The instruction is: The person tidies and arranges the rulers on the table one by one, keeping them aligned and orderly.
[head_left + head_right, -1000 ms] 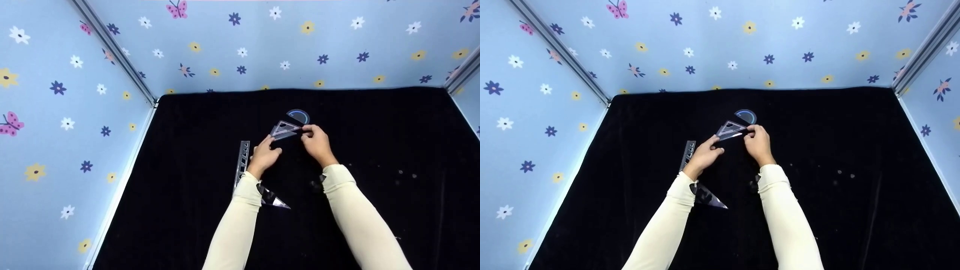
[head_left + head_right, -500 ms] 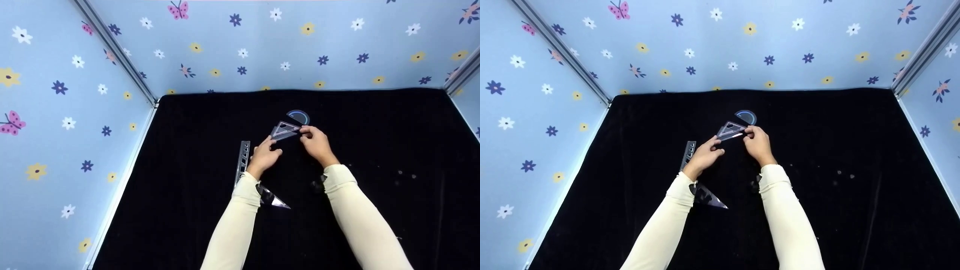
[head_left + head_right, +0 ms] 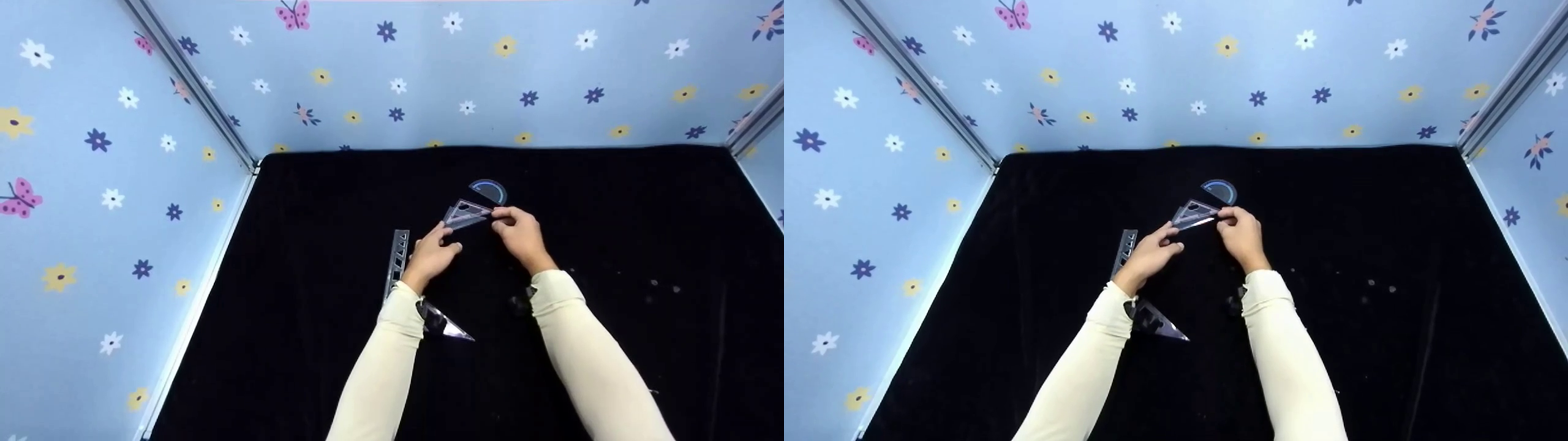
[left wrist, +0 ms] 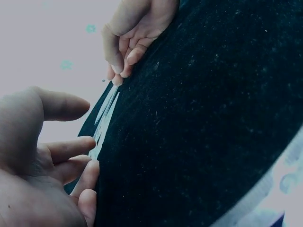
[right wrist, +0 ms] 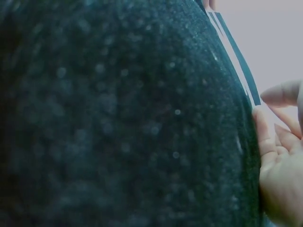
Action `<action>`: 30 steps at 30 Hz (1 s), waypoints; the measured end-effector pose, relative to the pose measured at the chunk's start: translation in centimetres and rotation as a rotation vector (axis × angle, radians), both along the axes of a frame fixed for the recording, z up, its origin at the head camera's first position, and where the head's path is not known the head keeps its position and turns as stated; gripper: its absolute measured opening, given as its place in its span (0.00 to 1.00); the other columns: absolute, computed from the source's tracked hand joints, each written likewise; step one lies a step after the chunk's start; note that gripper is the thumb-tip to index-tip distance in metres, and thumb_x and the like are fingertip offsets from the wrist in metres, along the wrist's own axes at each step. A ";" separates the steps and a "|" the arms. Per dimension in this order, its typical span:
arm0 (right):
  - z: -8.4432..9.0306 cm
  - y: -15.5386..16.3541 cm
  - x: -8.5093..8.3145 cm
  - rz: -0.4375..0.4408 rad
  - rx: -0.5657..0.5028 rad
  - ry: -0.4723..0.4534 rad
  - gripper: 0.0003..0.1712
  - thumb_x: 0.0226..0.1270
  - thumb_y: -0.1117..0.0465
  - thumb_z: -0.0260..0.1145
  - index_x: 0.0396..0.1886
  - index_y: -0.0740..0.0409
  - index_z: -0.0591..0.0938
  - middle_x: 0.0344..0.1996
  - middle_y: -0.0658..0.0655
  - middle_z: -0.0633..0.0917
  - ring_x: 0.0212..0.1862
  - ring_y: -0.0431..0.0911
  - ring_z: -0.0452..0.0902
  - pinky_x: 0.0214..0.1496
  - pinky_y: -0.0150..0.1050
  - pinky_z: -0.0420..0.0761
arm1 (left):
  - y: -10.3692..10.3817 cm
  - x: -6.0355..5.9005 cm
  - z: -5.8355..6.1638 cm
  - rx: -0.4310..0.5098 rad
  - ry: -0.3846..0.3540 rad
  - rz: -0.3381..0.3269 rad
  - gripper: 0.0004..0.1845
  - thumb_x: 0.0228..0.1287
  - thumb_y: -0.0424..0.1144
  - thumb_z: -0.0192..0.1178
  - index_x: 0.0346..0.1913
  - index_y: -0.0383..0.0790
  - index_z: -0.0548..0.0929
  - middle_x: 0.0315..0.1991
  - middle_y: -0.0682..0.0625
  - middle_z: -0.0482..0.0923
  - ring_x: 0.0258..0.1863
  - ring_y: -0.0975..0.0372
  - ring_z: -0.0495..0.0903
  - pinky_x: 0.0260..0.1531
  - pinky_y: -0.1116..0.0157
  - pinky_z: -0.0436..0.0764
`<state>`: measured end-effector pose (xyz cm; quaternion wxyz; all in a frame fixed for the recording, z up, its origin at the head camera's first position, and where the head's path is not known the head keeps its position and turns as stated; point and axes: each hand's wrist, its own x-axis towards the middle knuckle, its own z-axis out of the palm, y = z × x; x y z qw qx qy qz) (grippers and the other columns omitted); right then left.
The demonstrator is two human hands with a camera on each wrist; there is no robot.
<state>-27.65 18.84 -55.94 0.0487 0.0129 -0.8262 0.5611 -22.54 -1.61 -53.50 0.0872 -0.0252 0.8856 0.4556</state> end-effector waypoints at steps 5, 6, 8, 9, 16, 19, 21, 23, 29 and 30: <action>0.0 0.1 0.1 -0.022 -0.055 0.000 0.14 0.65 0.66 0.70 0.49 0.68 0.85 0.54 0.61 0.84 0.51 0.48 0.81 0.50 0.28 0.76 | -0.1 0.1 -0.1 0.027 0.010 0.013 0.31 0.65 0.48 0.61 0.71 0.47 0.74 0.73 0.56 0.66 0.66 0.56 0.70 0.67 0.50 0.64; 0.0 0.0 0.1 -0.026 -0.062 0.001 0.15 0.65 0.66 0.70 0.49 0.68 0.85 0.54 0.61 0.84 0.52 0.47 0.81 0.51 0.28 0.76 | -0.1 0.2 -0.1 0.030 0.013 0.014 0.31 0.65 0.48 0.61 0.71 0.47 0.73 0.73 0.56 0.66 0.66 0.57 0.71 0.66 0.52 0.65; 0.0 0.0 0.1 -0.033 -0.079 0.001 0.15 0.65 0.65 0.71 0.49 0.68 0.85 0.53 0.61 0.85 0.51 0.46 0.81 0.51 0.28 0.76 | -0.1 0.2 -0.2 0.033 0.023 0.017 0.32 0.65 0.49 0.61 0.72 0.48 0.73 0.71 0.55 0.69 0.65 0.57 0.72 0.66 0.51 0.65; 0.0 0.0 0.1 -0.036 -0.084 0.000 0.15 0.64 0.65 0.71 0.49 0.68 0.85 0.53 0.62 0.85 0.51 0.45 0.81 0.51 0.28 0.76 | -0.2 0.3 -0.2 0.037 0.026 0.017 0.32 0.65 0.49 0.61 0.71 0.48 0.73 0.71 0.55 0.69 0.65 0.58 0.71 0.66 0.50 0.64; -0.2 0.0 0.2 -0.078 -0.099 -0.014 0.13 0.62 0.68 0.72 0.45 0.69 0.85 0.44 0.65 0.87 0.41 0.39 0.82 0.45 0.27 0.77 | -0.3 0.5 -0.5 0.095 0.051 0.010 0.28 0.66 0.47 0.61 0.68 0.46 0.78 0.71 0.56 0.69 0.63 0.61 0.74 0.66 0.53 0.65; -0.3 0.2 0.2 -0.104 -0.095 -0.001 0.12 0.60 0.70 0.72 0.43 0.69 0.86 0.41 0.65 0.87 0.39 0.38 0.81 0.43 0.26 0.77 | -0.3 0.5 -0.7 0.166 0.055 0.022 0.26 0.66 0.46 0.61 0.66 0.44 0.79 0.69 0.54 0.72 0.62 0.61 0.76 0.63 0.58 0.69; -0.2 0.1 0.2 -0.121 -0.090 0.010 0.12 0.59 0.71 0.72 0.43 0.69 0.86 0.39 0.65 0.88 0.38 0.38 0.81 0.41 0.26 0.77 | -0.2 0.6 -0.8 0.195 0.060 0.033 0.25 0.66 0.45 0.62 0.65 0.43 0.80 0.68 0.54 0.74 0.61 0.61 0.76 0.63 0.59 0.70; -0.2 0.0 0.1 -0.139 -0.075 0.018 0.12 0.59 0.71 0.72 0.43 0.69 0.86 0.38 0.64 0.88 0.36 0.36 0.80 0.40 0.26 0.77 | -0.3 0.6 -0.9 0.222 0.069 0.041 0.25 0.66 0.44 0.62 0.64 0.43 0.80 0.67 0.53 0.75 0.60 0.61 0.77 0.62 0.60 0.70; -0.4 -0.2 0.1 -0.147 -0.034 0.022 0.10 0.60 0.71 0.71 0.42 0.69 0.86 0.34 0.60 0.87 0.33 0.37 0.78 0.38 0.26 0.75 | -0.3 1.0 -1.3 0.206 0.104 0.081 0.20 0.66 0.43 0.62 0.60 0.44 0.84 0.56 0.50 0.83 0.57 0.61 0.79 0.63 0.55 0.69; -0.5 -0.1 0.1 -0.139 -0.033 0.022 0.10 0.60 0.71 0.71 0.42 0.69 0.86 0.33 0.59 0.87 0.33 0.37 0.78 0.38 0.26 0.75 | -0.3 1.1 -1.4 0.194 0.113 0.089 0.20 0.66 0.42 0.62 0.60 0.44 0.84 0.55 0.50 0.83 0.56 0.62 0.79 0.63 0.55 0.68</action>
